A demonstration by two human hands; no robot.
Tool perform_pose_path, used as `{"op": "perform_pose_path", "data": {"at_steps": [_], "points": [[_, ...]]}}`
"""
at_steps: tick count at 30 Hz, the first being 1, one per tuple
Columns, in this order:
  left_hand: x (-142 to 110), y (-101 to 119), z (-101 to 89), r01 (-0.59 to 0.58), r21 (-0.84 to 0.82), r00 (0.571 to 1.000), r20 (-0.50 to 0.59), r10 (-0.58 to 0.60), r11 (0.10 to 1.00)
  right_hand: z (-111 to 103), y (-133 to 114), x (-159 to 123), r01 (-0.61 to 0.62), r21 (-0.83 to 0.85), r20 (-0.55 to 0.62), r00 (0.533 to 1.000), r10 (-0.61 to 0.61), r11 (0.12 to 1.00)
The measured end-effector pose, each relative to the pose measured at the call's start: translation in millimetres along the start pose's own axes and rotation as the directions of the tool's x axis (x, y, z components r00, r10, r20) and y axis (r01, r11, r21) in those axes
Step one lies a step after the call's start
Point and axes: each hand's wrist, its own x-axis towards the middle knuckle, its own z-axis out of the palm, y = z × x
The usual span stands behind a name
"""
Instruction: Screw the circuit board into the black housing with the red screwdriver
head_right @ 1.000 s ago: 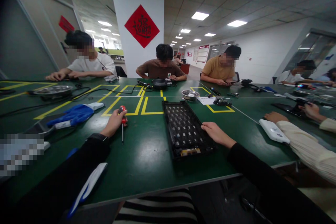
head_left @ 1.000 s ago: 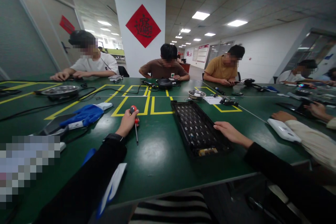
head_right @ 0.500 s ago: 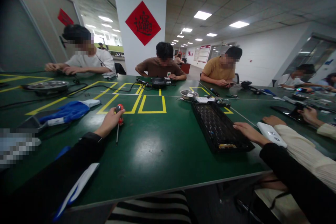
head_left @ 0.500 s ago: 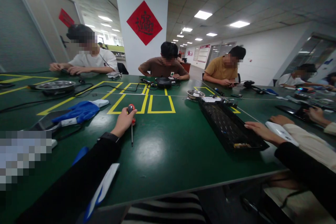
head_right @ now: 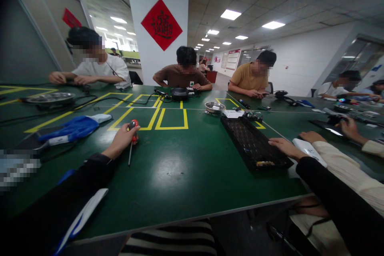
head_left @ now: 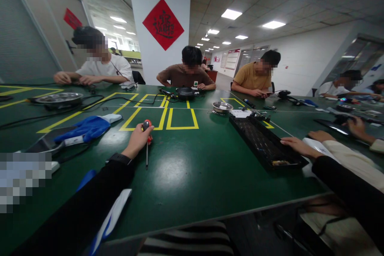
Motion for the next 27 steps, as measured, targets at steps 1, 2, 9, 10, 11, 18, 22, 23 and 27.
{"op": "perform_pose_path", "data": {"at_steps": [1, 2, 9, 10, 11, 18, 22, 23, 27], "points": [[-0.2, 0.0, 0.1, 0.002, -0.006, 1.0, 0.001, -0.002, 1.0, -3.1, 0.5, 2.2, 0.004, 0.001, 0.046, 0.999, -0.004, 1.0], [-0.3, -0.1, 0.3, 0.005, -0.014, 1.0, 0.0, -0.005, 1.0, -6.8, -1.2, 3.0, 0.018, -0.007, 0.076, 0.997, -0.017, 1.0], [0.6, -1.7, 0.3, 0.007, -0.025, 1.0, 0.003, -0.007, 1.0, -19.1, -74.9, -34.5, 0.308, -0.167, 0.121, 0.949, -0.29, 0.937], [0.6, -2.2, 0.0, 0.005, -0.019, 1.0, 0.007, -0.005, 1.0, -17.0, -87.6, -42.6, 0.373, -0.15, 0.23, 0.914, -0.335, 0.916], [0.4, -2.7, -0.3, 0.001, -0.016, 1.0, 0.007, -0.001, 1.0, -14.5, -98.6, -49.9, 0.427, -0.153, 0.317, 0.876, -0.364, 0.891], [-3.6, -5.1, -2.3, 0.001, -0.051, 1.0, -0.01, -0.001, 0.999, -4.7, -125.8, -68.1, 0.435, -0.224, 0.421, 0.85, -0.316, 0.872], [-4.2, -4.2, -2.4, 0.023, -0.057, 1.0, -0.016, -0.024, 0.998, -3.1, -128.6, -66.2, 0.441, -0.207, 0.45, 0.835, -0.315, 0.873], [-4.1, -3.8, -2.3, 0.025, -0.057, 1.0, -0.017, -0.026, 0.998, -2.8, -129.4, -66.2, 0.448, -0.215, 0.453, 0.833, -0.318, 0.868], [-4.0, -2.5, -1.8, 0.02, -0.058, 1.0, -0.018, -0.021, 0.998, -2.2, -133.9, -70.9, 0.463, -0.245, 0.46, 0.829, -0.318, 0.852]]}}
